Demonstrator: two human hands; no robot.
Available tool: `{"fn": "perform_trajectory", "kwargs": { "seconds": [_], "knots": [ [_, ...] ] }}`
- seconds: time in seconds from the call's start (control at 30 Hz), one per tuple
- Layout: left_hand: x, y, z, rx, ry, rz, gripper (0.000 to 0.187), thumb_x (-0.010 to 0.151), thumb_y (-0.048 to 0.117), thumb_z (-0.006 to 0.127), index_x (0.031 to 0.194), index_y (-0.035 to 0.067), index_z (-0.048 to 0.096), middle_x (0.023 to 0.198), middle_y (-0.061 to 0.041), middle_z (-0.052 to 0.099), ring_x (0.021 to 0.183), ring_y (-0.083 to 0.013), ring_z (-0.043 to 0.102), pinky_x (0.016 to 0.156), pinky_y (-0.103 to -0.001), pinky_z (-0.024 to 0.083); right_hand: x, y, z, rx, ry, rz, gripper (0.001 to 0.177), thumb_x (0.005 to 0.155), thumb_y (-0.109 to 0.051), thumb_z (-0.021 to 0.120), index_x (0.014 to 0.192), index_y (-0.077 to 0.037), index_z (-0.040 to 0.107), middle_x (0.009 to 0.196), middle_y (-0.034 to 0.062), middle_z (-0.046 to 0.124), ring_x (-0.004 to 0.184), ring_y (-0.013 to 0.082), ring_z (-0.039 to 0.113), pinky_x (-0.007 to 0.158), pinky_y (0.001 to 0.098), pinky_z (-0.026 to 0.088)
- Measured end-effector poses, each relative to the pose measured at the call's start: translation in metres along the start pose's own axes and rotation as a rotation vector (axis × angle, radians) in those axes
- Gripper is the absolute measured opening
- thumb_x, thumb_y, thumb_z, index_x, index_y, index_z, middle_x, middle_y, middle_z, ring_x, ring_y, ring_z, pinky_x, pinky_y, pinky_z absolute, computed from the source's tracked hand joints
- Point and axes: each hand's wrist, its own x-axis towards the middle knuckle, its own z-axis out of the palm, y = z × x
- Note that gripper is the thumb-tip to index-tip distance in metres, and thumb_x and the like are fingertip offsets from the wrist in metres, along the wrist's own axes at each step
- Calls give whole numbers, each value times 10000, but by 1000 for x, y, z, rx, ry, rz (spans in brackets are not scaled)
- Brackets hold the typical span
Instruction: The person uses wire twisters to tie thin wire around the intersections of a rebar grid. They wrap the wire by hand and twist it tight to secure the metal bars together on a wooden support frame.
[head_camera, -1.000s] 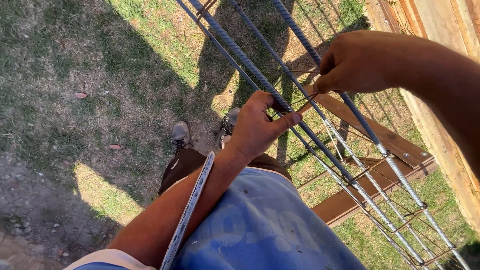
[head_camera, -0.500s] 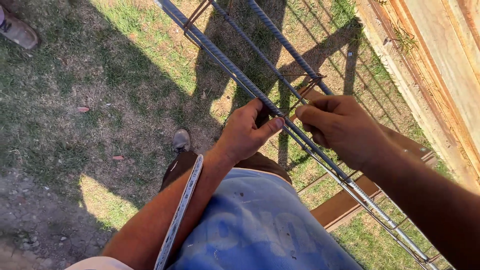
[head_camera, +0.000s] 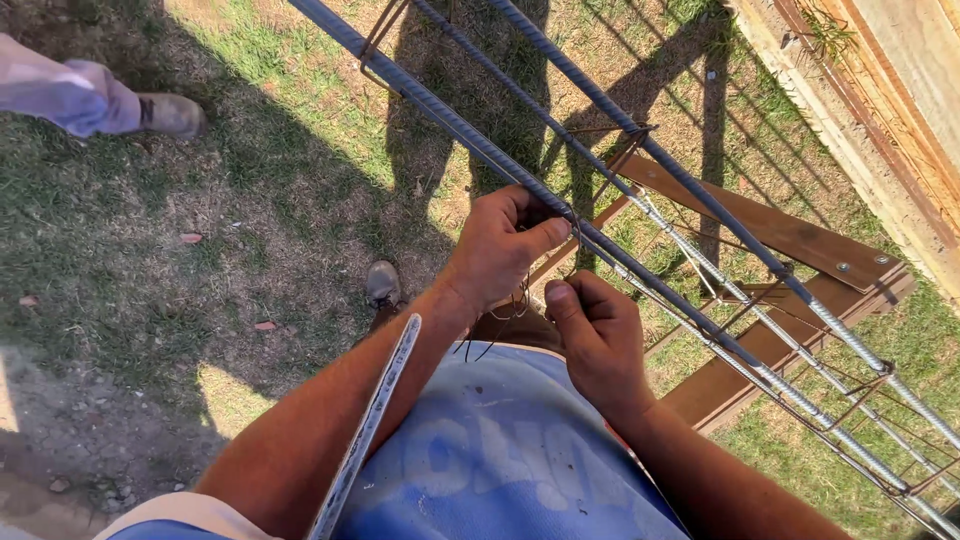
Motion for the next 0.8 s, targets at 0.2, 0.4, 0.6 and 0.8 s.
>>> {"fn": "perform_trajectory", "kwargs": {
  "seconds": [0.2,0.4,0.6,0.8],
  "knots": [
    [2,11,0,-259,-5,-169,164,897,110,757,761,55,686,511,-25,498,398,-63,446,366,-250,374,14,65,0,-43,13,-191,345,1120,-128,725,782,-65,697,606,69,560,637,125,494,602,317,433],
    [17,2,2,39,57,-237,332,874,362,866,698,120,720,536,-22,539,469,-94,472,481,-254,392,49,88,-10,-333,-65,-499,281,1111,-181,739,857,-74,685,630,185,567,608,500,617,571,472,512],
    [17,13,4,154,162,-283,337,878,413,836,698,134,775,540,-35,576,517,-131,566,522,-271,471,77,111,-10,-386,-70,-614,214,1102,-207,763,951,-63,716,748,182,636,723,482,693,630,502,522],
    [10,34,7,-32,155,-252,310,1054,339,734,936,53,749,609,-80,569,480,-93,485,436,-219,383,106,78,-18,-519,-53,-882,238,1100,-185,741,885,-88,714,744,123,656,651,407,681,563,471,555]
  ]
}}
